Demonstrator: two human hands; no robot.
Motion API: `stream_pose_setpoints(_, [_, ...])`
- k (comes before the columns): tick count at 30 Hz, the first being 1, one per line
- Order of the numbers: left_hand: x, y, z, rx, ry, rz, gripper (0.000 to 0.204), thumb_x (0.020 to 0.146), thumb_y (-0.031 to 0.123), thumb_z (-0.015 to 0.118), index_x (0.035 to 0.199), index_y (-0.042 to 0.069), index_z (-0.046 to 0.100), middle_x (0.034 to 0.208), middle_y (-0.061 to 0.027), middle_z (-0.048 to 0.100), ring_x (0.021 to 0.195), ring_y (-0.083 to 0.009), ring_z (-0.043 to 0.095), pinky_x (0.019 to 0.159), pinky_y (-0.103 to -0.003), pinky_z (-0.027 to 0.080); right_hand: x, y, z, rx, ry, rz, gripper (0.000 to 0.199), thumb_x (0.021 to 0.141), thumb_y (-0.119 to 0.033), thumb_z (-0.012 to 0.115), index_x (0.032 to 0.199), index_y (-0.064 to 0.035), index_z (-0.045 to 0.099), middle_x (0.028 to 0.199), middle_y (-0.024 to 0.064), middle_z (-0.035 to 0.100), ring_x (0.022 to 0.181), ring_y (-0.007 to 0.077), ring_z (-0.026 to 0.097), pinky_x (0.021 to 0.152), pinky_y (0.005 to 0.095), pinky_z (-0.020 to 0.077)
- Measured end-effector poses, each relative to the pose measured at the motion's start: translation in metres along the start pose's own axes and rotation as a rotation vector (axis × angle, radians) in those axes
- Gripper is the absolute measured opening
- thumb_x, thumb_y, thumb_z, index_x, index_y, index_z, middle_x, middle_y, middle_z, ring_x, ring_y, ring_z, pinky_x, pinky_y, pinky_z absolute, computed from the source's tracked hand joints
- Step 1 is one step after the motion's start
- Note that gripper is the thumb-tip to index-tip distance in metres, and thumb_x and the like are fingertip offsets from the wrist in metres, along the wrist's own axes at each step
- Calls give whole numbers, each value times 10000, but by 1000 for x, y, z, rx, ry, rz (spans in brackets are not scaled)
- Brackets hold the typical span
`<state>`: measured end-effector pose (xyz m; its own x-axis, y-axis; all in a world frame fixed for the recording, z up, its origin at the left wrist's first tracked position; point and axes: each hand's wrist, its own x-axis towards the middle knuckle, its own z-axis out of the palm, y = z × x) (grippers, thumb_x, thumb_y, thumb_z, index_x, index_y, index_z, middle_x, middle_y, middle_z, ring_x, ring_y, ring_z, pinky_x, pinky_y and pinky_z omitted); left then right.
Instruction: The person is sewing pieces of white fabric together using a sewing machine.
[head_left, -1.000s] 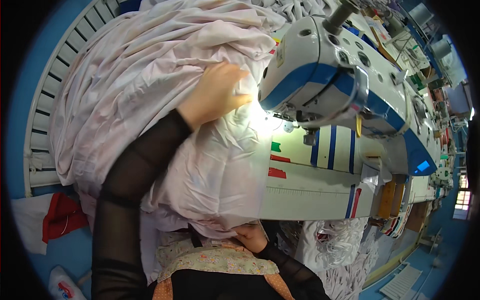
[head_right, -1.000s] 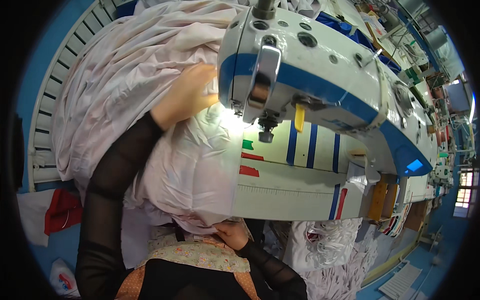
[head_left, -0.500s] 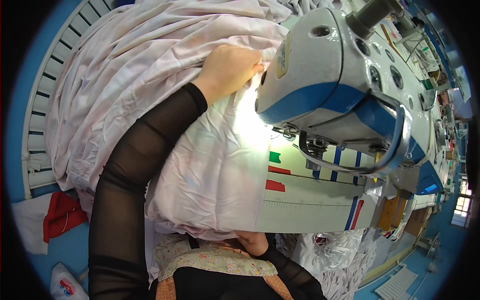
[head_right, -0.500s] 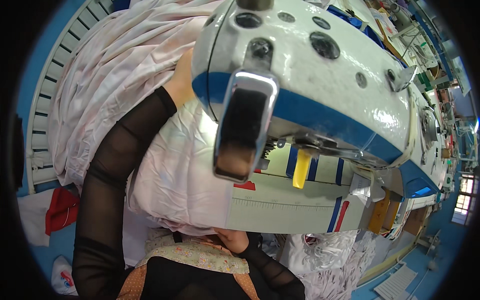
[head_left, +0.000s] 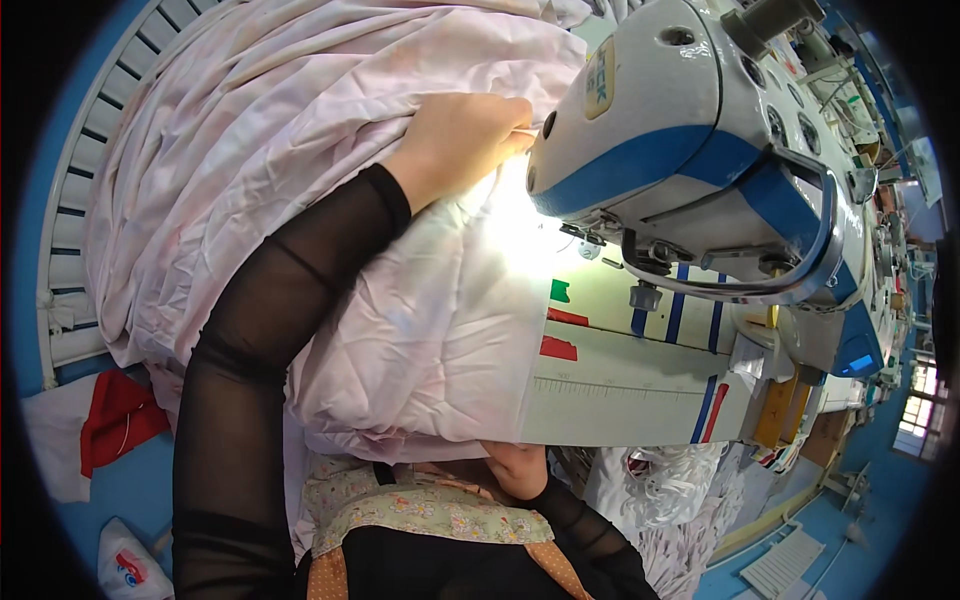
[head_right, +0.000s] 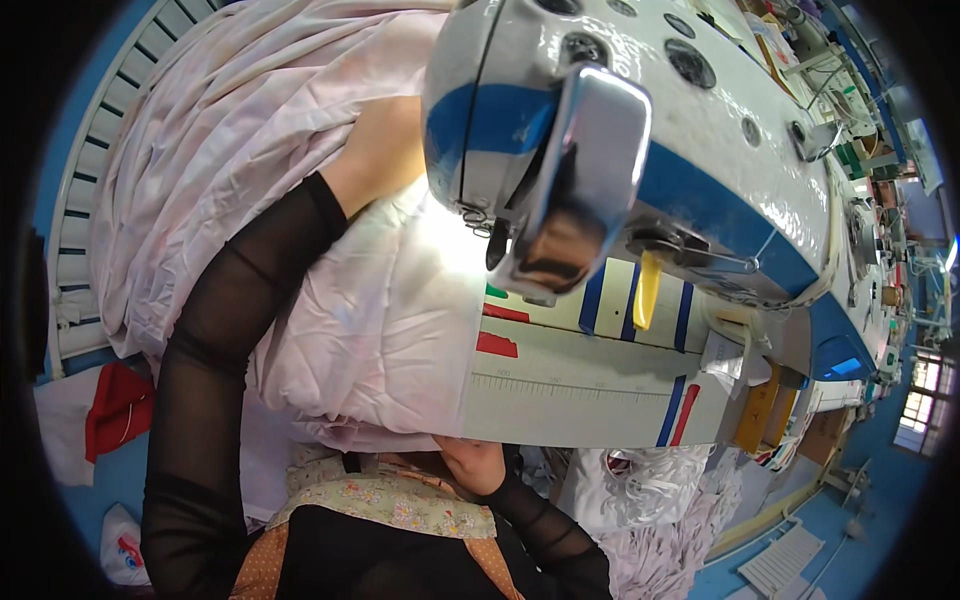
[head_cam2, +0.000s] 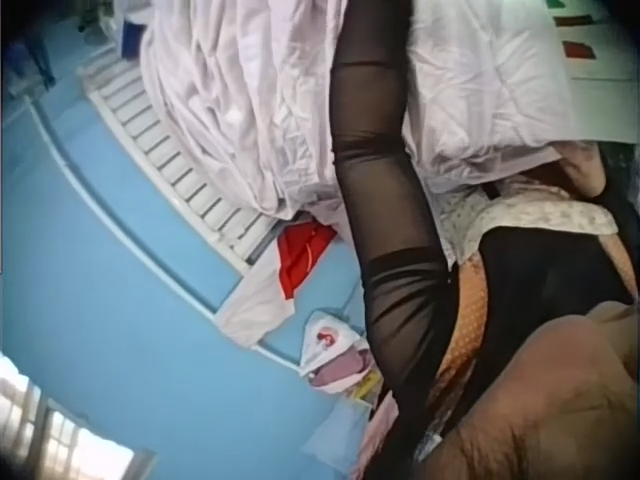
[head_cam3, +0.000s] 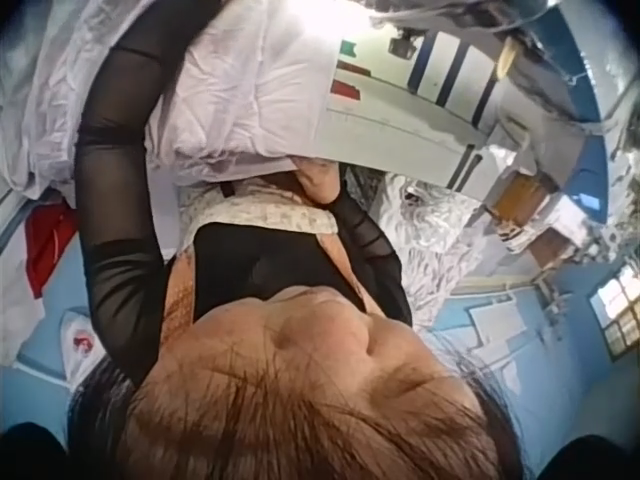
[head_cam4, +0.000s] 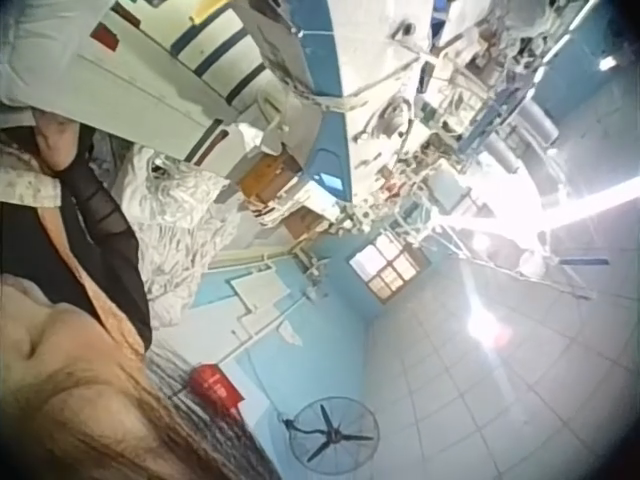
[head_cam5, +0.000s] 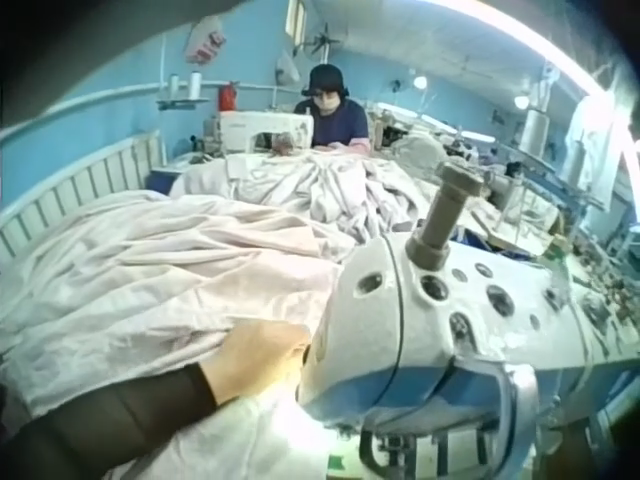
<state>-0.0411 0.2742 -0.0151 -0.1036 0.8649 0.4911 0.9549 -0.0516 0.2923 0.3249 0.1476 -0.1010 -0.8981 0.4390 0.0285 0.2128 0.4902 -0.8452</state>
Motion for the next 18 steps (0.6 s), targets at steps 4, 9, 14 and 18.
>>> stream_pose_setpoints(4, [11,-11,8,15,11,10,176,837,287,642,818,120,589,691,-83,634,684,-307,632,590,-434,471,11,-11,-8,-65,47,-89,387,618,6,644,990,-71,715,1006,111,671,973,314,634,885,416,472])
stream_pose_setpoints(9, [30,-20,4,105,-39,-66,216,876,337,602,849,122,598,738,-94,656,728,-300,654,621,-436,496,18,-25,-22,-59,47,-170,398,549,-1,638,935,-65,710,854,101,686,798,271,677,765,371,524])
stream_pose_setpoints(14, [49,-34,9,196,18,4,225,897,330,572,853,113,612,744,-98,663,727,-302,661,641,-444,515,35,-41,-42,-6,117,-381,306,556,10,641,858,-21,686,817,96,693,772,234,694,701,328,536])
stream_pose_setpoints(18, [62,-44,12,158,-109,-82,276,804,267,614,963,45,656,894,-197,673,829,-359,655,714,-415,518,43,-53,-54,-77,140,-441,173,656,-8,670,828,-6,679,814,103,689,786,232,695,642,301,547])
